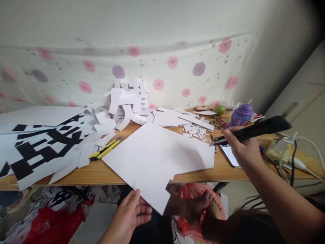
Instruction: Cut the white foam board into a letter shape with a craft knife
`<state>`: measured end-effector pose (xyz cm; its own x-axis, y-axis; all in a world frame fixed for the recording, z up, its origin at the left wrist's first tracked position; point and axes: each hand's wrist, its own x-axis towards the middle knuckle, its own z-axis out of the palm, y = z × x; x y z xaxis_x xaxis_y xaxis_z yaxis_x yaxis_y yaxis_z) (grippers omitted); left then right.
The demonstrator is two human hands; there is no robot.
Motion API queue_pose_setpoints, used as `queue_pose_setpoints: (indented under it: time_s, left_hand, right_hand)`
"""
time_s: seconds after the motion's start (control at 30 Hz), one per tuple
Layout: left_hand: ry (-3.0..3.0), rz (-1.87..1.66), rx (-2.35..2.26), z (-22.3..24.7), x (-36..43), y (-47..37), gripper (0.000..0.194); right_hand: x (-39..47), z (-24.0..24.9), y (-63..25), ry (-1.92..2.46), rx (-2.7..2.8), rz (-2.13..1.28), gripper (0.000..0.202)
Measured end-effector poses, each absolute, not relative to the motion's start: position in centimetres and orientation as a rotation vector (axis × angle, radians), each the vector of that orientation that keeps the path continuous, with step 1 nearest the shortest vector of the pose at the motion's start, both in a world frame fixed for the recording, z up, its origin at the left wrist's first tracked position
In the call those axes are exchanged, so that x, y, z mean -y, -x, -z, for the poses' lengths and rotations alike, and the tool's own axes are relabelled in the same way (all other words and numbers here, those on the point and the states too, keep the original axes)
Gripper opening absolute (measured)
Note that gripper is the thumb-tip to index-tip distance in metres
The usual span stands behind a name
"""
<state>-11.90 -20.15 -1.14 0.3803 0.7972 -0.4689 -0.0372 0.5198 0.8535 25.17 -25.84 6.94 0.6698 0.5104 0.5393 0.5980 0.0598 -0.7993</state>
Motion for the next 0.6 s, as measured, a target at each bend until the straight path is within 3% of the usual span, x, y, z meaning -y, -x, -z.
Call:
queue_pose_setpoints:
  time_s: [0.1,0.17,0.27,0.37,0.6]
  left_hand:
    - [-1.339,0.068,-0.977,0.2,18.9,13.8,0.042]
    - [-1.680,0.239,-0.826,-1.9,17.0,13.9,0.030]
    - [-2.179,0.163,-0.708,-5.7,13.2,11.0,0.025]
    - [-2.566,-0.143,-0.341,-7.3,9.7,5.4,0.024]
    - [-2.865,-0.232,0.014,-3.0,6.2,-2.0,0.032]
  right_hand:
    - [27.3,-6.4,-24.2,1.585,0.887,-0.010,0.035]
    - [28.0,-5.4,-23.5,1.611,0.865,-0.097,0.035]
    - [28.6,-3.6,-22.2,1.646,0.876,-0.207,0.032]
    - [28.9,-2.2,-20.8,1.685,0.872,-0.249,0.036]
    - [26.9,0.5,-17.8,1.776,0.860,-0.103,0.029]
